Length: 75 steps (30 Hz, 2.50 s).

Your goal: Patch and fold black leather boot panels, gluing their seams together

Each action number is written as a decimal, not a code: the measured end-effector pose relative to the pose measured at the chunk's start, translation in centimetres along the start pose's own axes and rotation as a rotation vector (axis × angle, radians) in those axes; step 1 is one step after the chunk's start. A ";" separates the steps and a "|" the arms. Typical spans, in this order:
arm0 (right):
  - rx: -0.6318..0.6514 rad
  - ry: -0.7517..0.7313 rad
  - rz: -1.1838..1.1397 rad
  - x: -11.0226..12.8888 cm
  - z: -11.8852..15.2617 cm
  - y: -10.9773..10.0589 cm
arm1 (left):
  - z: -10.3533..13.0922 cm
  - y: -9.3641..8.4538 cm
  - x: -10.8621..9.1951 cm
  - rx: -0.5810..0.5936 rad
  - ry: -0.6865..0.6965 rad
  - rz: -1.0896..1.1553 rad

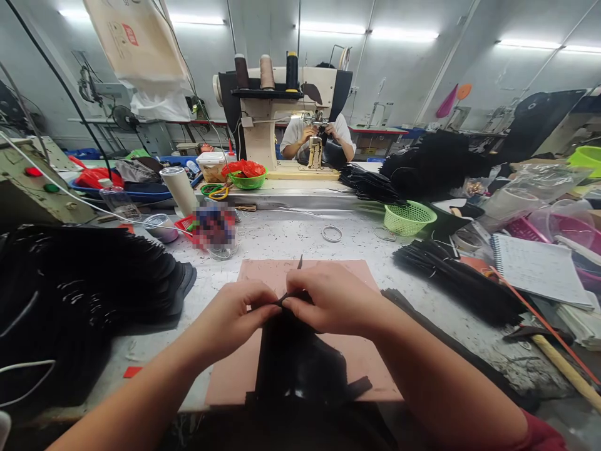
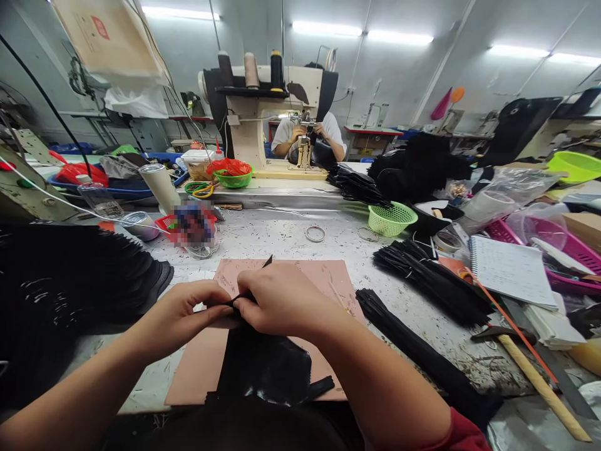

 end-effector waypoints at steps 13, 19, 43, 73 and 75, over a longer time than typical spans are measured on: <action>-0.175 0.029 -0.333 -0.8 1.2 -0.6 | 0.8 -0.5 0.7 -0.113 0.023 0.323; -0.146 0.011 -0.242 -0.5 1.1 -0.3 | 0.1 0.9 0.3 0.101 -0.018 0.139; -0.245 -0.101 -0.270 -0.1 1.2 -1.3 | -0.7 0.4 -0.5 0.075 -0.070 0.070; -0.172 -0.118 -0.193 0.6 2.2 -1.2 | -0.9 0.9 -0.7 0.120 0.013 0.195; -0.164 -0.113 -0.178 0.7 2.2 -1.2 | -0.9 0.8 -0.9 0.107 0.022 0.165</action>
Point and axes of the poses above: each hand's wrist, its own z-axis away from the middle knuckle, its own y-axis out of the palm, x = y × z, the point moved 10 cm from there along -z, towards the middle knuckle, and after that the axes turned 8 degrees about -y, right-handed, at the moved point
